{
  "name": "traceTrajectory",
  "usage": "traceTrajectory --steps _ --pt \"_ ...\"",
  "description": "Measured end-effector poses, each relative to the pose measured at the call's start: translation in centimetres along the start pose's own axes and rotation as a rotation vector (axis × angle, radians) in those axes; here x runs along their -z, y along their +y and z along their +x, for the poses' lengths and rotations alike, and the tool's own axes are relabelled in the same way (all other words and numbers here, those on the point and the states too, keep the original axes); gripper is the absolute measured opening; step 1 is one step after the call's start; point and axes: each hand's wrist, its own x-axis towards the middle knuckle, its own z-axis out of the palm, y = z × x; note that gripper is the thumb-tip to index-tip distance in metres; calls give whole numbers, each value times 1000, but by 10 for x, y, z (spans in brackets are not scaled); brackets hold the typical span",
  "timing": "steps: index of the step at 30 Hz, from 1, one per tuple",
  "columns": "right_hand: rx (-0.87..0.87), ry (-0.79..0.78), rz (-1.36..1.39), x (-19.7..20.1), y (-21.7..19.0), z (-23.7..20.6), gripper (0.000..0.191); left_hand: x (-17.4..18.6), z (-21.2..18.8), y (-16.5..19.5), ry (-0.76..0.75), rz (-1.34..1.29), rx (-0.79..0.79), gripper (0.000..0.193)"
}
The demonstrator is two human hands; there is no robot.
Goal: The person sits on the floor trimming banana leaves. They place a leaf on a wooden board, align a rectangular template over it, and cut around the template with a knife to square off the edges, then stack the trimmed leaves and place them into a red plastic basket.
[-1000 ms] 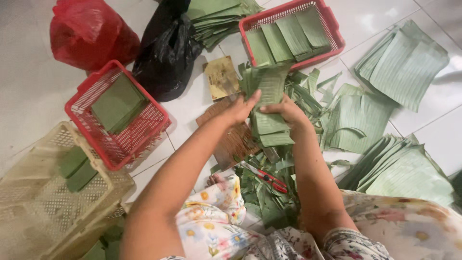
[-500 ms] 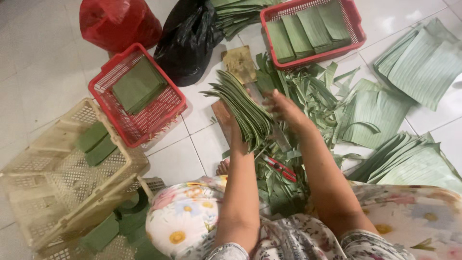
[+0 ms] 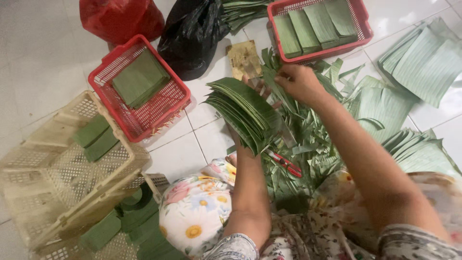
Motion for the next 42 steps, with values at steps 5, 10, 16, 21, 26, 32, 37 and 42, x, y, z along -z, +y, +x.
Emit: traceTrajectory --steps 5,10,16,21,26,32,37,42 --pt "94 -372 -64 43 -70 11 58 31 -5 -15 369 213 -114 57" --pt "35 -478 -84 35 -67 4 76 60 -35 -24 520 288 -138 57" --pt "12 -263 92 16 5 12 52 92 -52 -34 562 317 -102 57" --pt "-84 -146 138 -2 33 18 47 108 -56 -33 582 327 -97 57" --pt "-48 -60 128 -16 37 24 40 115 -54 -29 591 339 -100 57" --pt "64 51 106 -29 44 26 28 119 -56 -31 598 327 -91 57" --pt "160 95 30 -36 45 24 22 120 -58 -32 609 337 -78 57" --pt "-8 0 100 -37 41 22 21 121 -59 -35 615 351 -56 57"
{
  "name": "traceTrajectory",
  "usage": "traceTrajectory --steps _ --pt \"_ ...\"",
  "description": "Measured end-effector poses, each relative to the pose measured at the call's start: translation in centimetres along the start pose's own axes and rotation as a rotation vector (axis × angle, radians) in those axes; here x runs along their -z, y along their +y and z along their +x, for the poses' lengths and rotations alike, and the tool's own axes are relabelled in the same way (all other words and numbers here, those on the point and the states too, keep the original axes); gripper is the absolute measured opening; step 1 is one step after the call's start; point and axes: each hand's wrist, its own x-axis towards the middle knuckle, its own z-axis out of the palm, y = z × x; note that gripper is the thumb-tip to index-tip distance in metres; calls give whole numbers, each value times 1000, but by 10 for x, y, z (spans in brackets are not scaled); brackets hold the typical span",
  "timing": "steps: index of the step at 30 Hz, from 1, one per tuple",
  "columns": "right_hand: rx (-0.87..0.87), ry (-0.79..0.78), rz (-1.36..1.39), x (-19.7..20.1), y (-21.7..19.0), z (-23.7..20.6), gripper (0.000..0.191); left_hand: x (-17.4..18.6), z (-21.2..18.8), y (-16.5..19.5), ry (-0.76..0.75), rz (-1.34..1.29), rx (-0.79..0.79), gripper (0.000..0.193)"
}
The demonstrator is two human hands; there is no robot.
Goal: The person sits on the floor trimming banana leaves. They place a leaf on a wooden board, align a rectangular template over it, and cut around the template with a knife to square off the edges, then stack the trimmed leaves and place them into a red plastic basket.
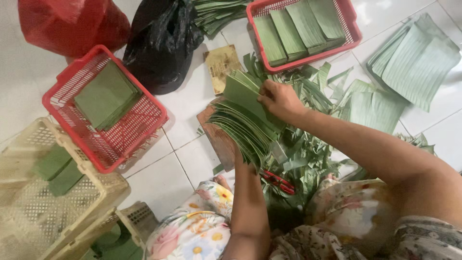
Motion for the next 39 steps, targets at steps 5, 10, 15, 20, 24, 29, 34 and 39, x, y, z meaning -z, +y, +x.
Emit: traceTrajectory --steps 5,10,15,20,24,29,34,39 --pt "12 -9 37 0 -5 -6 21 -1 0 -3 1 18 12 57" --pt "30 84 -6 4 -1 2 23 0 4 8 1 32 -2 57" --pt "-54 171 -69 25 32 25 30 1 6 23 11 36 -28 57" --pt "-251 5 -227 26 67 24 32 3 5 46 16 42 -64 57" --pt "-267 -83 -165 12 80 11 34 2 4 51 16 45 -75 57" --pt "-313 -160 -46 -10 82 7 31 0 10 48 5 24 -73 58" --pt "-130 -90 -151 -8 67 3 43 0 9 44 7 -1 -71 58" --pt "144 2 -120 17 9 4 26 1 10 34 14 -11 -75 58"
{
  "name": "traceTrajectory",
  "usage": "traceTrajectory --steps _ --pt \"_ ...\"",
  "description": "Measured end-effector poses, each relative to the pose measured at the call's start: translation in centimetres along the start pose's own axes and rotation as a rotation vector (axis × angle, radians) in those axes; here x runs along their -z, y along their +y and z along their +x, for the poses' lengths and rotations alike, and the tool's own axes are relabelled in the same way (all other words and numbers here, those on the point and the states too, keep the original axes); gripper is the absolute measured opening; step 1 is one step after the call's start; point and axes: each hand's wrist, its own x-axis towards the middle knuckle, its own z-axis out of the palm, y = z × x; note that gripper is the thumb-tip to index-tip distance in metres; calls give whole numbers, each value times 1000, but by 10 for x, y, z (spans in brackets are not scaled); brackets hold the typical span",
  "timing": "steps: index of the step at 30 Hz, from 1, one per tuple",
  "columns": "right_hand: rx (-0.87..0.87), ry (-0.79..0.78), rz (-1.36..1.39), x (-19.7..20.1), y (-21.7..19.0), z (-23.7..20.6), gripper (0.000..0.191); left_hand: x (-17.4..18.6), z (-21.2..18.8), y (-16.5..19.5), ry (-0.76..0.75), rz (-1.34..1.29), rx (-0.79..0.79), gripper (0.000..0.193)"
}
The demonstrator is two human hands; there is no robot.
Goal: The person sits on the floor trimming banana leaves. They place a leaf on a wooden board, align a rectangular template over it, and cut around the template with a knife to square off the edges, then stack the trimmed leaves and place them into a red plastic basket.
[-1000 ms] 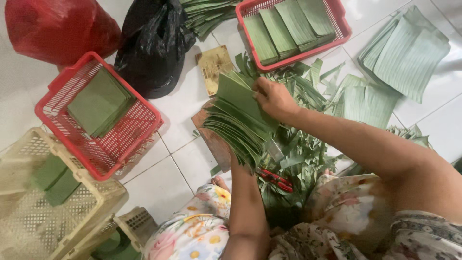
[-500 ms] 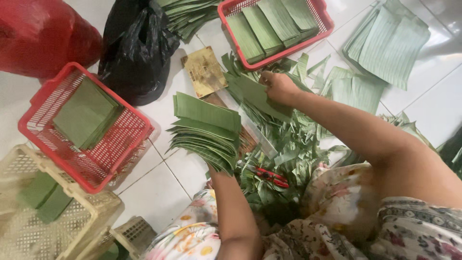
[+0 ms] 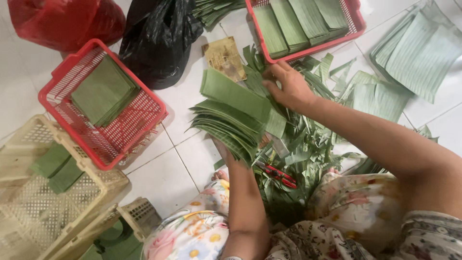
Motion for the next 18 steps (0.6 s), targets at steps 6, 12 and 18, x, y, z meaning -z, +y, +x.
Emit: traceTrajectory --steps 6,12,18 --pt "87 -236 63 2 -80 -8 55 -3 1 -21 -30 25 77 58" --pt "-1 -174 132 17 -66 3 36 -6 6 -2 40 16 -51 59" --pt "4 -140 66 12 -49 6 29 -8 15 10 94 6 -138 59"
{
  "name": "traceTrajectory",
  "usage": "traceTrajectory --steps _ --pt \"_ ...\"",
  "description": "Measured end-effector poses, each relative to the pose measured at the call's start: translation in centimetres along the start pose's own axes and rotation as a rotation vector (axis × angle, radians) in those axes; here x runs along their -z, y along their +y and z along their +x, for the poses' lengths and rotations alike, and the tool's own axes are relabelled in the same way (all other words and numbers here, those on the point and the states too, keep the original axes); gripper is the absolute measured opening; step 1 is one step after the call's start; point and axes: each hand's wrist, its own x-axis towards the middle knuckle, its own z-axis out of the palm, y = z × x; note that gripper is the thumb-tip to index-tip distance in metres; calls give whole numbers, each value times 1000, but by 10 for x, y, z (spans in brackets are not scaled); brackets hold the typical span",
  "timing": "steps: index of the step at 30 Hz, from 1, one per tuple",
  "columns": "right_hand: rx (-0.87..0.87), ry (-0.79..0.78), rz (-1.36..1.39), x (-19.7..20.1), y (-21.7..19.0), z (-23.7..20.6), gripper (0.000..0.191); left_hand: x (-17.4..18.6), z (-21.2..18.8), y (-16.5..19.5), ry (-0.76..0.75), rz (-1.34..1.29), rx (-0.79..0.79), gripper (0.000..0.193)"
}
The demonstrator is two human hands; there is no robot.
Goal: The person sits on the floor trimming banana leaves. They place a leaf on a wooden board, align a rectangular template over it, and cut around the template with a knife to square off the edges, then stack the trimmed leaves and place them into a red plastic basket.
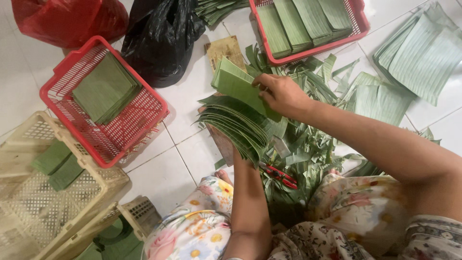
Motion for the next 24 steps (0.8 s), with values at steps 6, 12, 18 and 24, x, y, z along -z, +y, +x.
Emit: traceTrajectory --steps 6,12,18,24 --pt "-77 -30 -73 5 -16 -2 38 8 -16 -29 -53 36 173 59" --pt "47 -91 -154 -10 -27 -7 54 14 -14 -32 -50 55 178 60" --pt "-4 71 -130 -14 19 1 23 15 -14 -22 -30 55 154 60" --pt "-160 82 -14 -12 34 7 29 15 -13 -22 -40 52 163 61"
